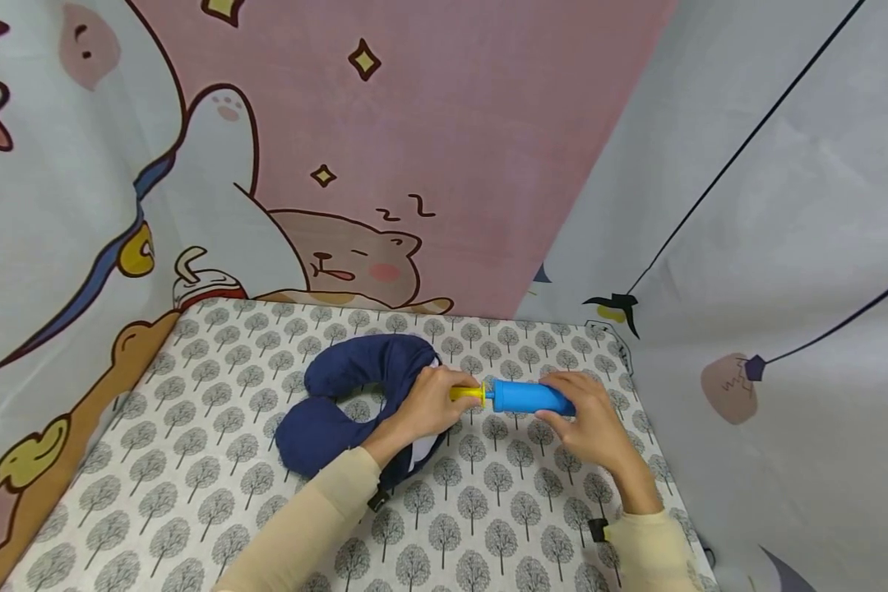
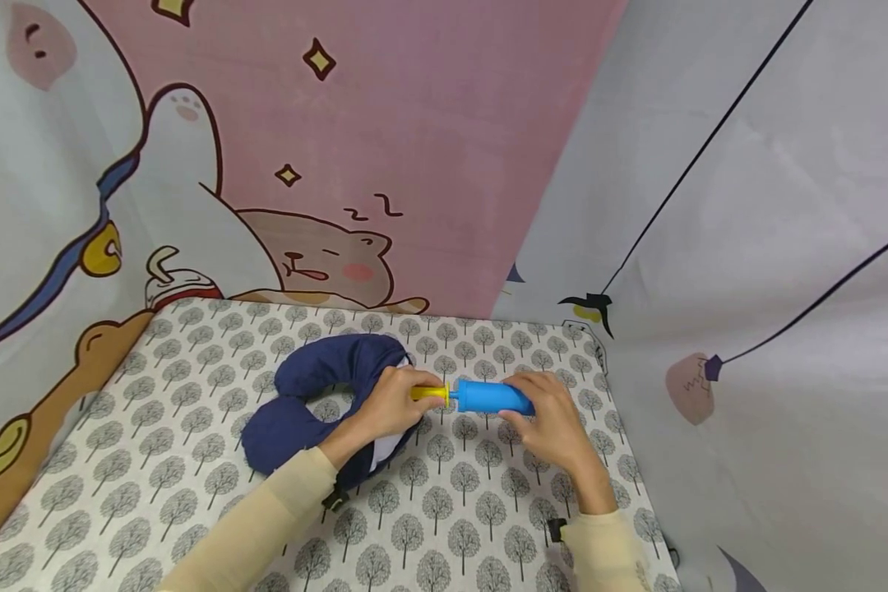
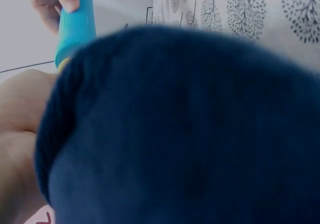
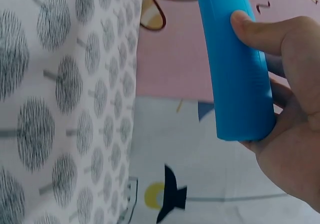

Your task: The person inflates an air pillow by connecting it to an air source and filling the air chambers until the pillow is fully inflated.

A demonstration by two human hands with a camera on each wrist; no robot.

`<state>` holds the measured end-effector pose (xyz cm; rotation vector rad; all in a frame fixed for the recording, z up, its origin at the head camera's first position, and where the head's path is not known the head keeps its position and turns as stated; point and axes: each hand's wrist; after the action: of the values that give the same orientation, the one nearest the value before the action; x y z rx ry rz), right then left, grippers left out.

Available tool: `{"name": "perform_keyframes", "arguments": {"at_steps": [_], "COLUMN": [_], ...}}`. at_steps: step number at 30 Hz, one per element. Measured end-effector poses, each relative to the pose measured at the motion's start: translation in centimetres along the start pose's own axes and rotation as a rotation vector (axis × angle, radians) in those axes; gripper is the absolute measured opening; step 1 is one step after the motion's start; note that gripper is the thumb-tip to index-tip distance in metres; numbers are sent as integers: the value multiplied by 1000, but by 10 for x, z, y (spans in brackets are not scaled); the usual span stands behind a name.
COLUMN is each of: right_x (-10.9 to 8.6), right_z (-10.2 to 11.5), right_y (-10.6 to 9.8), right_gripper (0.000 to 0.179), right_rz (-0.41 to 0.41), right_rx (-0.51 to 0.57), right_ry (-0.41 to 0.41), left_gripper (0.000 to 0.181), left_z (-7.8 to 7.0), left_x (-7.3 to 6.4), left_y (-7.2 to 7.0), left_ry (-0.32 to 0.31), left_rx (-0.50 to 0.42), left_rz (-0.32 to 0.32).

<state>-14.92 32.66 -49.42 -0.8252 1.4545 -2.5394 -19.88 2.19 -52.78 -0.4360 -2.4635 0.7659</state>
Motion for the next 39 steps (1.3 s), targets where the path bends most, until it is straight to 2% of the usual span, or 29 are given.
{"name": "perform_keyframes", "arguments": {"at_steps": [4, 10, 20, 24, 28, 34, 39], "right_x": [-9, -22, -29, -26, -20, -7, 2], "right_z": [-13, -33, -44, -41, -35, -21, -10], "right_y": [-14, -34, -63, -57, -43, -30, -17], "right_gripper": [53, 55, 57, 56, 55, 53, 52], "right_rz": [4, -2, 18, 10, -14, -31, -41], "right_rx": [6, 4, -8, -40, -40, -39, -46], "right_ry": [19, 37, 89, 43, -13, -53, -79], "left_gripper": [17, 16, 17, 17, 16, 18, 18], "left_z": [7, 0, -5, -3, 5, 17, 14], "left_x": [1, 1, 0, -1, -1, 1, 1], "left_y": [2, -4, -9, -10, -7, 2, 1], "left_ry": [40, 61, -7, 14, 55, 33, 34], "left_rx": [-14, 12, 21, 6, -22, -66, -74], "left_rz": [1, 16, 42, 30, 0, -20, -28]}}
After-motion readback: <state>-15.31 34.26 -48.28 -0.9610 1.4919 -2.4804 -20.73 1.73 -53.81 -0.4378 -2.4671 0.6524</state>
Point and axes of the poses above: each hand's wrist, its own x-axis towards the middle knuckle, its own y-axis out of the palm, z = x × y, and after that the axes turned 2 degrees about -y, right-handed
